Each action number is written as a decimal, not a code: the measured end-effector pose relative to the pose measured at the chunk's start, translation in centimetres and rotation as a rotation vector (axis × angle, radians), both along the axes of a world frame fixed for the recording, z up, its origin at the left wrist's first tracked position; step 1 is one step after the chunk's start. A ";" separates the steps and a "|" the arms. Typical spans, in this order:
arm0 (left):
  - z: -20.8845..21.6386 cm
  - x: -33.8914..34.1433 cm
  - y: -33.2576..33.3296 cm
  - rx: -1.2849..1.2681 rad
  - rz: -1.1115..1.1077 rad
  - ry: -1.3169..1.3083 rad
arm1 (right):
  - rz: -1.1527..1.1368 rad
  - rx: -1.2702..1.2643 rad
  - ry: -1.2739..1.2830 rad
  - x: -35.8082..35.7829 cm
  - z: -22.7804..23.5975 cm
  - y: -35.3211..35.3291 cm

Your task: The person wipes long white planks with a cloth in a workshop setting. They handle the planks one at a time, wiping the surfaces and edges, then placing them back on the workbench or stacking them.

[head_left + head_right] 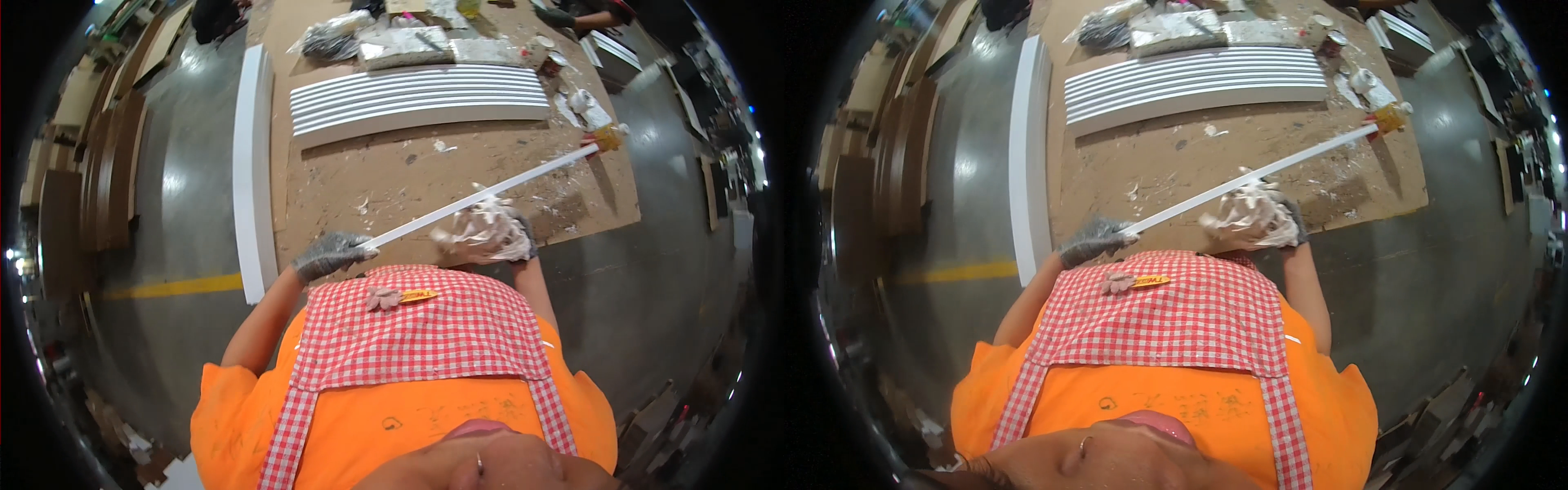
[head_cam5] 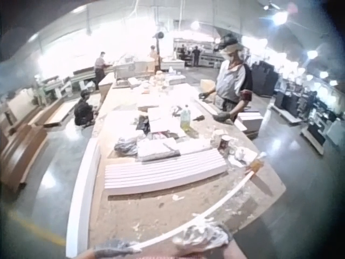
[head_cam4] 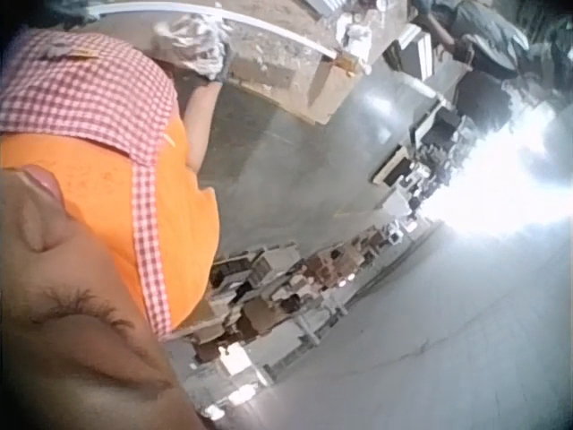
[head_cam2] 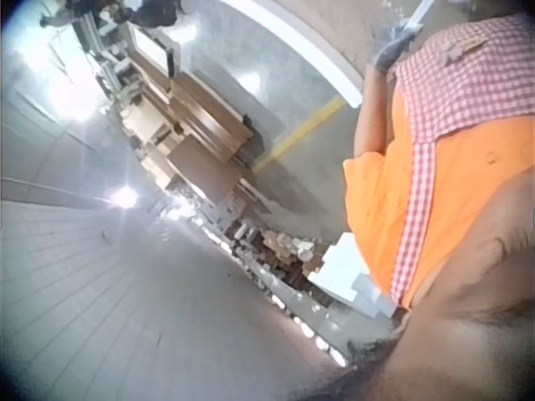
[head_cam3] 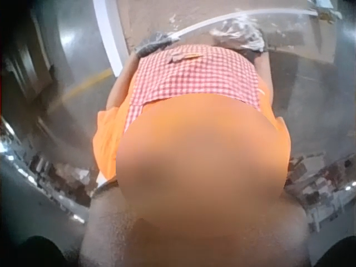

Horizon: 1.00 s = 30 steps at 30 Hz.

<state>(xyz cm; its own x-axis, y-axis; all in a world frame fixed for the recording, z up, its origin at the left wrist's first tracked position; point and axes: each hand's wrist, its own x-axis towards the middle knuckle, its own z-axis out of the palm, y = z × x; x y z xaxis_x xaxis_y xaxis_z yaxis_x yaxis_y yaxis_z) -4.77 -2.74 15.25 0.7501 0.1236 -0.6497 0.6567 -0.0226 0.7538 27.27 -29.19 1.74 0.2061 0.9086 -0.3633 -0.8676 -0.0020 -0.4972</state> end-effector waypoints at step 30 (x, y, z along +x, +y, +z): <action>-2.3 2.4 1.3 0.847 0.300 -0.247 | -0.361 -0.699 -2.208 5.3 -2.7 2.6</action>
<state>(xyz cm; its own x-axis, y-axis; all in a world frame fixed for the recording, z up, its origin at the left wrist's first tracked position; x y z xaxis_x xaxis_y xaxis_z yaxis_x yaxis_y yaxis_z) -2.35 -1.39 12.92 0.7152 0.6943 -0.0806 0.5471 -0.4844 0.6827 32.57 -26.56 -0.91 0.6373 0.6433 0.4243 0.7703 -0.5484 -0.3255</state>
